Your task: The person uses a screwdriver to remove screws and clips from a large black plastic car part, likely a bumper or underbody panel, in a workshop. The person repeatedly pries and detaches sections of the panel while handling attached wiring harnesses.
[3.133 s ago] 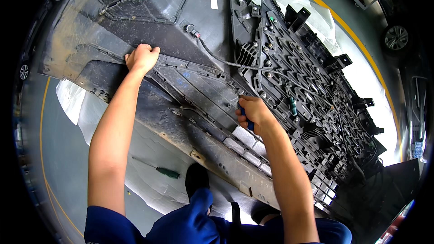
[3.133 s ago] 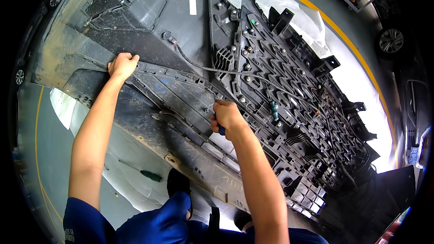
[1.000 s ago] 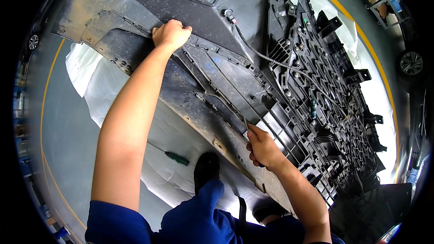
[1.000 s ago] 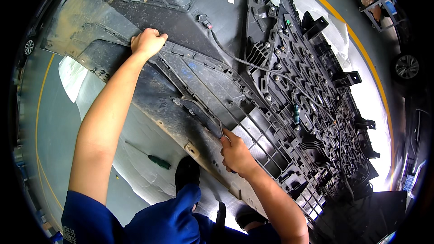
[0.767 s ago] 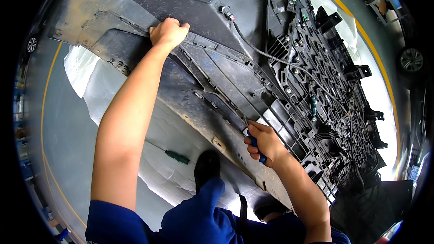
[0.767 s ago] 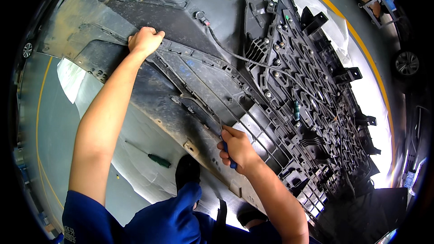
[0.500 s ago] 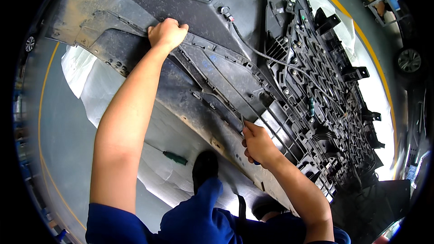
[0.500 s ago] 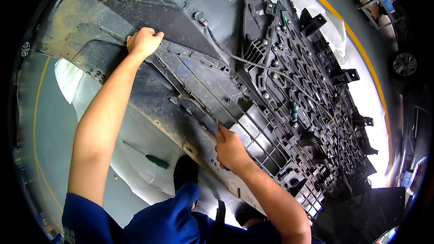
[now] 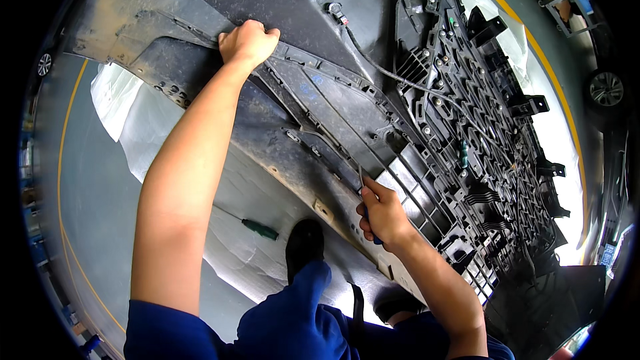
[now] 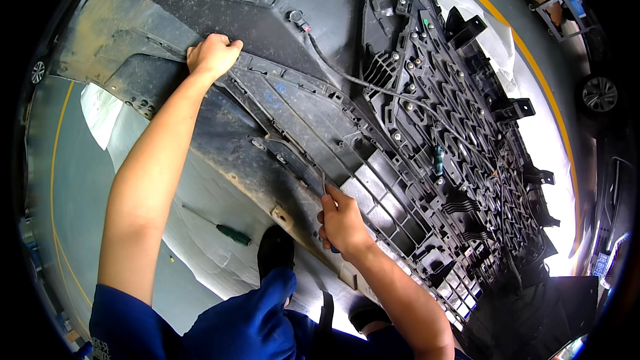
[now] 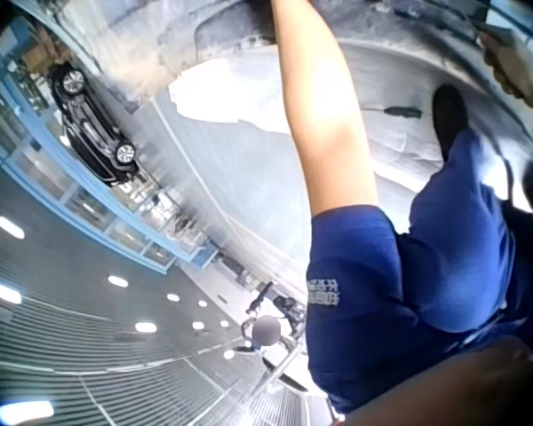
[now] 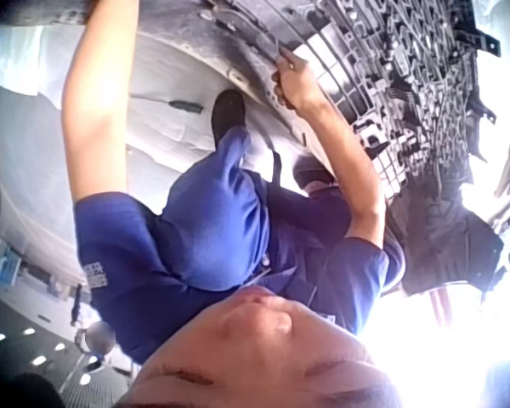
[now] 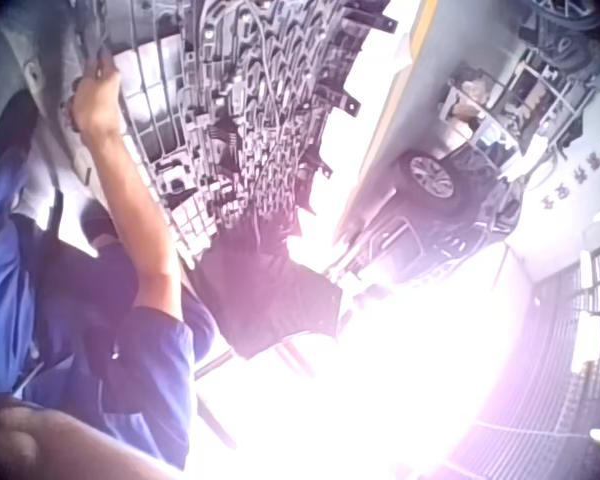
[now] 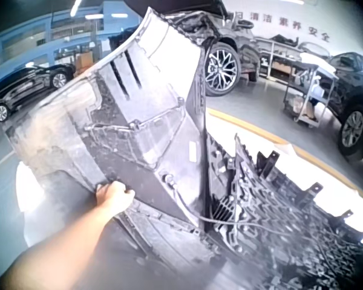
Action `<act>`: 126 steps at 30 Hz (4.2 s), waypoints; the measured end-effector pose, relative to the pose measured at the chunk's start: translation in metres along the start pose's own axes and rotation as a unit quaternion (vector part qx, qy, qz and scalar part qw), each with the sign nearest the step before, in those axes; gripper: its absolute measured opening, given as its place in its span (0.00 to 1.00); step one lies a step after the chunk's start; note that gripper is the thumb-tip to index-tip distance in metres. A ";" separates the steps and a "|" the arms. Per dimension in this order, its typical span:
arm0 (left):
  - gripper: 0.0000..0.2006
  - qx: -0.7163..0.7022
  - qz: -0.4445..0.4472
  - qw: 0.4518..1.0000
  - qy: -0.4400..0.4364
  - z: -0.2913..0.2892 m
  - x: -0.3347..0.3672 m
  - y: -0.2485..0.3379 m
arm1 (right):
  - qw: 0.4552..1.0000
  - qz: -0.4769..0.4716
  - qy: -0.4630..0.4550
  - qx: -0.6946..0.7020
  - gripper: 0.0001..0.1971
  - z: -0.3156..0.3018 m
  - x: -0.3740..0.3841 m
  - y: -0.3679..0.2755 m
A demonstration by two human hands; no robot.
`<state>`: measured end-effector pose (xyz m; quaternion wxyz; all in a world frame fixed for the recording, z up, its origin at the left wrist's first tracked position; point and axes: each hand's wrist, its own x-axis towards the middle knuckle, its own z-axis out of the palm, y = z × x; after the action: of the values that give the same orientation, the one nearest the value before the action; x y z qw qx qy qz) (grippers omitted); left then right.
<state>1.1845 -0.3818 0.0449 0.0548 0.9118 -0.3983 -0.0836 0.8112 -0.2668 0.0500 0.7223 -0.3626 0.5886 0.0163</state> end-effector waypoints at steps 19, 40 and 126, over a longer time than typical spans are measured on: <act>0.23 -0.028 -0.004 0.999 -0.032 -0.006 0.003 0.002 | 0.828 -0.099 0.037 -0.551 0.40 0.011 0.011 0.001; 0.23 0.030 0.042 0.995 -0.080 -0.024 0.000 0.011 | 0.613 -0.547 0.059 -0.567 0.14 0.014 0.070 0.030; 0.21 0.073 0.204 0.975 -0.046 -0.051 -0.031 0.024 | 0.958 -0.154 0.074 -0.231 0.24 -0.156 0.032 0.004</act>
<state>1.1563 -0.3739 0.1023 -0.0150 0.8081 -0.5829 -0.0833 0.6882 -0.3609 0.0138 0.5671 -0.6058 0.5579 0.0134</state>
